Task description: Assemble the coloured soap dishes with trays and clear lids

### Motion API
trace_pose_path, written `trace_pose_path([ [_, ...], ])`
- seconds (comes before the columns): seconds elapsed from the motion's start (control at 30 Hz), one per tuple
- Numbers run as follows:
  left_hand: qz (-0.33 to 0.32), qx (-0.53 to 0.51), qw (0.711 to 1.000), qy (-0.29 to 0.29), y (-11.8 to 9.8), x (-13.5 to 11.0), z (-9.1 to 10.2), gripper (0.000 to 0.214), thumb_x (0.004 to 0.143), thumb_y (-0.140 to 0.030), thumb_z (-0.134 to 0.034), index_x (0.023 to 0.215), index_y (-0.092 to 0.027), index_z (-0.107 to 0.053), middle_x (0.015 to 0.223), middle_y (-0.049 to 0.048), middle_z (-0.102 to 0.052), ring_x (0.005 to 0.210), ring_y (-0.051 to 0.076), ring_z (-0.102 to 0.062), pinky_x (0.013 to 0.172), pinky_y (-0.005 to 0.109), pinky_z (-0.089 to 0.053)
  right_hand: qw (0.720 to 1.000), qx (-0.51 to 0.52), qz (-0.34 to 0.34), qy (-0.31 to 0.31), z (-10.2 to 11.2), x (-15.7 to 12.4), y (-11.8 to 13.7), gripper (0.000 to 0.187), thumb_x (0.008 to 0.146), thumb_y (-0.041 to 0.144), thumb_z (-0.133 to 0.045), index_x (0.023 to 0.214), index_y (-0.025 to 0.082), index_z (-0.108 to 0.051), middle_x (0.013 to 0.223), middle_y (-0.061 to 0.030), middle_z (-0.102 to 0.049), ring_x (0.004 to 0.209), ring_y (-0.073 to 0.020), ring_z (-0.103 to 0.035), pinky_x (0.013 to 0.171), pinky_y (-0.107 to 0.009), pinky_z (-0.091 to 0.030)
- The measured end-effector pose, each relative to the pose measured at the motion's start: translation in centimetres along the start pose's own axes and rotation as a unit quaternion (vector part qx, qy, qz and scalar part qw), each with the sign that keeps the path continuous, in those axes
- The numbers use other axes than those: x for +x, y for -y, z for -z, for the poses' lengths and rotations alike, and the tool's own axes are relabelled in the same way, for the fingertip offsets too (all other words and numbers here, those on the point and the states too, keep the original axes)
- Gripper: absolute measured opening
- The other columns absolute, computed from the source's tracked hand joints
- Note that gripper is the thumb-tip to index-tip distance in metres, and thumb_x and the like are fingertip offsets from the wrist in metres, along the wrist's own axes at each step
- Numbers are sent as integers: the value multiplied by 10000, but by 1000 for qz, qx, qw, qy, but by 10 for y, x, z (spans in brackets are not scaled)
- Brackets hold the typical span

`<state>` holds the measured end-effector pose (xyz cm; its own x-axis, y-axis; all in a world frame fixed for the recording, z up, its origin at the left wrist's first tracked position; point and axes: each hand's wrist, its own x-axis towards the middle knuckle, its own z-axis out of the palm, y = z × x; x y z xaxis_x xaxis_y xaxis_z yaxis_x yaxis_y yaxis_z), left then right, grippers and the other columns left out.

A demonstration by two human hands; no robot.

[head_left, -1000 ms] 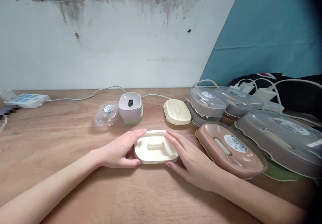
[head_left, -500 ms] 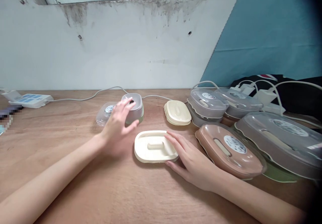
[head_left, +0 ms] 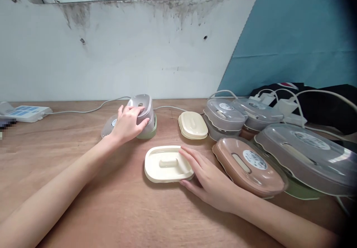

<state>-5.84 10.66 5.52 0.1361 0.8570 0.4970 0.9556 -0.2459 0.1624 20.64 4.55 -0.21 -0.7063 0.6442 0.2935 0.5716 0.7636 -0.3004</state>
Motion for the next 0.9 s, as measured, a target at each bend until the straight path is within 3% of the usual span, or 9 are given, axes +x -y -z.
trace_pose_path([
  [0.13,-34,-168,983,-74,-8,-9,12,468,773,-287,-579,1206,-141,-477,1172,119,-575,1092,245,-531,968,405,-398,999,21,-41,-8,-1,-1,-2,750,795,331,-561,1396,148,-152,1429,-200,-275,1304,-296,-306,1022,-465,-352],
  [0.2,-79,-280,954,-74,-10,-27,12,507,761,-237,-598,1238,-164,-441,1236,121,-533,1102,239,-538,941,370,-437,999,31,-44,-6,-2,0,-4,795,787,351,-570,1406,147,-114,1422,-198,-295,1312,-295,-290,1036,-477,-326],
  [0.27,-125,-328,935,-48,-11,-49,9,530,766,-171,-589,1264,-183,-412,1276,127,-500,1165,254,-494,969,378,-419,999,37,-39,0,-2,1,-5,802,789,360,-568,1407,138,-108,1406,-196,-329,1310,-291,-294,1046,-479,-311],
  [0.43,-192,-320,927,-22,-5,-88,-3,557,764,-81,-554,1284,-181,-381,1290,145,-472,1256,272,-389,1034,403,-342,999,26,-40,9,-1,3,-5,777,801,376,-553,1396,107,-134,1407,-212,-328,1302,-294,-309,1040,-483,-317],
  [0.9,-223,-343,912,16,-4,-88,-7,550,774,-75,-523,1291,-171,-361,1291,163,-453,1260,298,-367,1017,466,-344,996,33,-67,40,4,4,-3,875,773,443,-578,1416,74,-113,1429,-213,-298,1322,-304,-266,1051,-469,-303],
])
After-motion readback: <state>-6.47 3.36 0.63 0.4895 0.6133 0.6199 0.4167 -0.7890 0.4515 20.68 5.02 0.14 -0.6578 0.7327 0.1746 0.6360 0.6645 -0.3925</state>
